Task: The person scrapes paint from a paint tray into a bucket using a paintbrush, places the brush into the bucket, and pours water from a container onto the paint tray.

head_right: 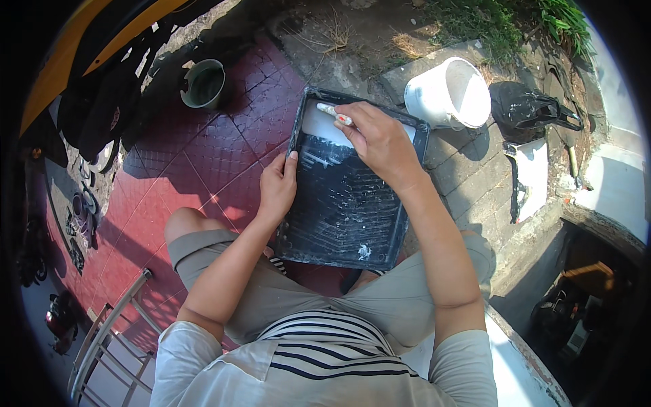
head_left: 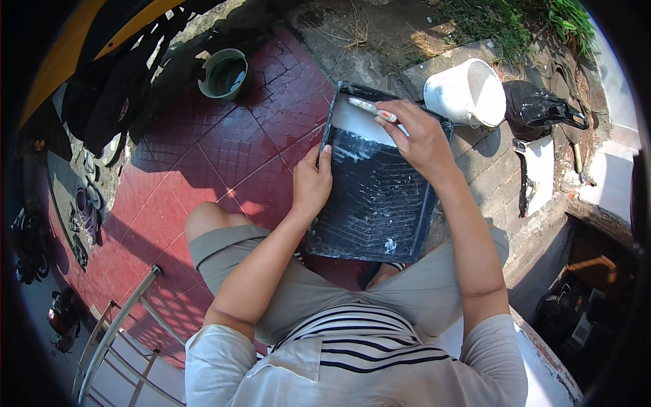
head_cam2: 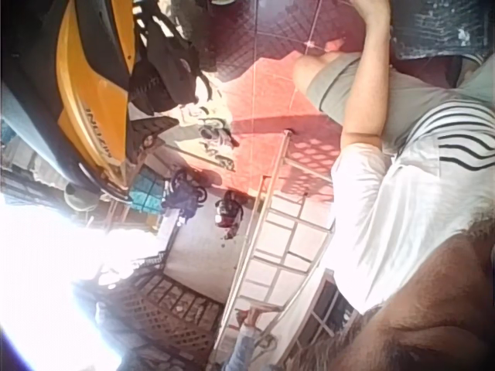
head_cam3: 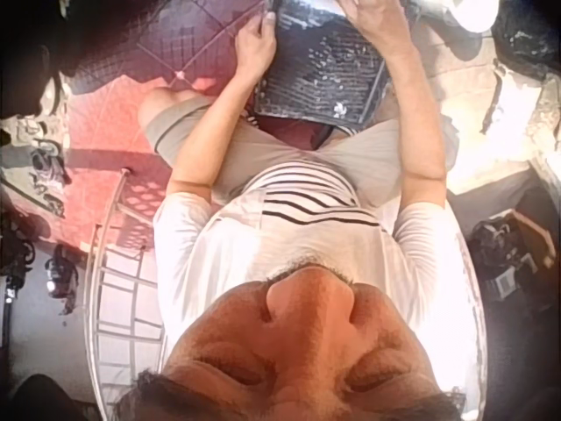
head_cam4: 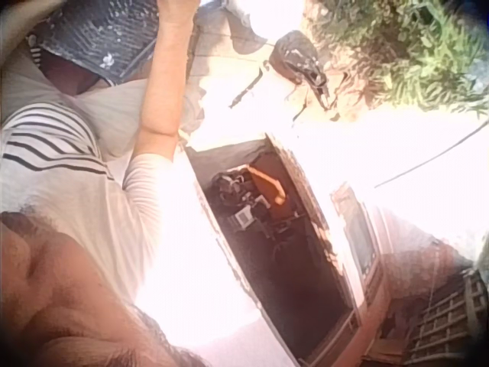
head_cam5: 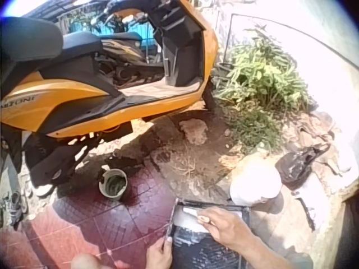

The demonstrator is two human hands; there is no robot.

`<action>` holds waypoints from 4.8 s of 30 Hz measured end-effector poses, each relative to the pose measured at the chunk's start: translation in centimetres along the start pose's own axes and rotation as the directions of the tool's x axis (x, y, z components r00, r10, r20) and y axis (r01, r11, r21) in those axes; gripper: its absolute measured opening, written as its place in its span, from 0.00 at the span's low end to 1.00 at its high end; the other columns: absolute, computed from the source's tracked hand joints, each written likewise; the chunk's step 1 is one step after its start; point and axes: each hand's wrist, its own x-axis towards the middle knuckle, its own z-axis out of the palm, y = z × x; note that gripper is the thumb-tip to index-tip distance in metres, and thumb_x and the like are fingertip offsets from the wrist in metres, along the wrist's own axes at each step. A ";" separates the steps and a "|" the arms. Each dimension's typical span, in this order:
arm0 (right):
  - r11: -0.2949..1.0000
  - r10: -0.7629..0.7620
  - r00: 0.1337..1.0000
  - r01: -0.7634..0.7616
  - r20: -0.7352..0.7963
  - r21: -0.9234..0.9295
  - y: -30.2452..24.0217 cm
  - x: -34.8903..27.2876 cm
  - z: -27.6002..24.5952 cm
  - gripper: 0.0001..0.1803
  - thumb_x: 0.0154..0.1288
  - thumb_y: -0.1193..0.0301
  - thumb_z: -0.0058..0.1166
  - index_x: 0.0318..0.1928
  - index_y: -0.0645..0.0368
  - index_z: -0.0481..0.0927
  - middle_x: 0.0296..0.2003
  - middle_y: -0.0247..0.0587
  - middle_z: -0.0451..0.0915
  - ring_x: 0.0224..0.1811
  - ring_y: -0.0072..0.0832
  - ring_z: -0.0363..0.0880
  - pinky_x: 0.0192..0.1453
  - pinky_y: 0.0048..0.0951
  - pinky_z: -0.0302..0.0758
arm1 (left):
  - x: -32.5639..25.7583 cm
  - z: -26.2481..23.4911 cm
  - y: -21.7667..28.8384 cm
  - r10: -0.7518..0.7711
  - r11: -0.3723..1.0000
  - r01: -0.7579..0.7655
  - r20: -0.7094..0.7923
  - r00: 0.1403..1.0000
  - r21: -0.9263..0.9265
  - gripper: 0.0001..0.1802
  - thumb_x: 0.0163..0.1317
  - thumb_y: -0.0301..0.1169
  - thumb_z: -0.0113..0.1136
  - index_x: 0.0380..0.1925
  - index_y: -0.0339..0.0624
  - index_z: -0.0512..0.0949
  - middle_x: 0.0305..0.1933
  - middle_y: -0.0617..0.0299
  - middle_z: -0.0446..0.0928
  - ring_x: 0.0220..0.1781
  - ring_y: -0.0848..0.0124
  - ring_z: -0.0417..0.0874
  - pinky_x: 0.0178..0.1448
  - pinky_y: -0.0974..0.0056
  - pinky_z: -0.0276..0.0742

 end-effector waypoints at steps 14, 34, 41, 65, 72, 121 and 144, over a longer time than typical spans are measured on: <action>0.998 0.057 0.991 -0.057 0.121 -0.003 0.3 -0.8 -2.4 0.10 0.67 0.73 0.60 0.47 0.62 0.81 0.38 0.48 0.82 0.38 0.45 0.83 0.43 0.40 0.79 | 0.0 -0.1 -0.6 0.000 1.000 0.000 0.003 1.000 -0.016 0.22 0.76 0.44 0.49 0.52 0.37 0.81 0.31 0.42 0.82 0.37 0.50 0.87 0.44 0.53 0.77; 0.991 -0.111 0.989 0.103 0.097 0.081 -0.2 -0.2 0.0 0.15 0.64 0.75 0.63 0.51 0.60 0.82 0.45 0.47 0.84 0.46 0.43 0.85 0.49 0.36 0.80 | -0.1 -0.2 -0.1 -0.018 1.000 0.018 0.044 0.999 0.000 0.23 0.77 0.45 0.49 0.52 0.36 0.81 0.31 0.40 0.83 0.38 0.51 0.88 0.44 0.53 0.78; 0.995 -0.062 0.973 0.042 0.222 0.093 0.1 -0.3 -1.3 0.12 0.65 0.73 0.62 0.48 0.61 0.81 0.41 0.46 0.83 0.39 0.45 0.83 0.43 0.39 0.80 | 0.4 0.1 -1.2 0.011 1.000 -0.011 0.014 1.000 -0.022 0.23 0.76 0.45 0.50 0.52 0.36 0.81 0.30 0.41 0.82 0.37 0.51 0.88 0.43 0.54 0.78; 0.986 0.168 0.985 -0.168 -0.033 0.006 0.7 -0.8 -2.8 0.11 0.68 0.71 0.61 0.48 0.62 0.82 0.39 0.50 0.84 0.38 0.43 0.85 0.44 0.36 0.80 | 0.9 -0.4 -1.2 -0.052 0.997 0.052 0.003 0.999 -0.056 0.23 0.76 0.45 0.50 0.51 0.37 0.82 0.29 0.44 0.81 0.34 0.56 0.85 0.43 0.54 0.76; 0.981 0.169 0.985 -0.171 -0.029 -0.090 0.3 -0.7 -6.1 0.10 0.67 0.73 0.61 0.47 0.63 0.81 0.39 0.50 0.84 0.40 0.45 0.85 0.45 0.37 0.79 | 0.9 -0.8 -1.0 -0.019 0.998 0.016 -0.039 0.999 -0.063 0.22 0.76 0.44 0.50 0.44 0.34 0.81 0.25 0.47 0.78 0.29 0.61 0.80 0.40 0.55 0.74; 0.991 0.131 0.980 -0.126 0.147 -0.043 0.5 -1.3 -5.6 0.09 0.67 0.72 0.60 0.45 0.61 0.81 0.40 0.49 0.82 0.39 0.46 0.84 0.43 0.39 0.80 | 1.5 -0.6 -1.2 -0.012 1.000 0.010 -0.067 0.998 -0.027 0.22 0.76 0.43 0.50 0.42 0.33 0.81 0.25 0.46 0.79 0.27 0.59 0.80 0.39 0.54 0.74; 0.994 0.104 0.981 -0.101 0.166 -0.031 -0.6 -1.4 -5.9 0.11 0.67 0.72 0.61 0.46 0.62 0.80 0.40 0.47 0.83 0.39 0.44 0.85 0.42 0.39 0.80 | 1.2 -0.5 -1.6 0.044 0.999 -0.046 -0.073 0.996 -0.025 0.22 0.76 0.45 0.50 0.45 0.36 0.82 0.27 0.44 0.80 0.29 0.55 0.82 0.40 0.54 0.75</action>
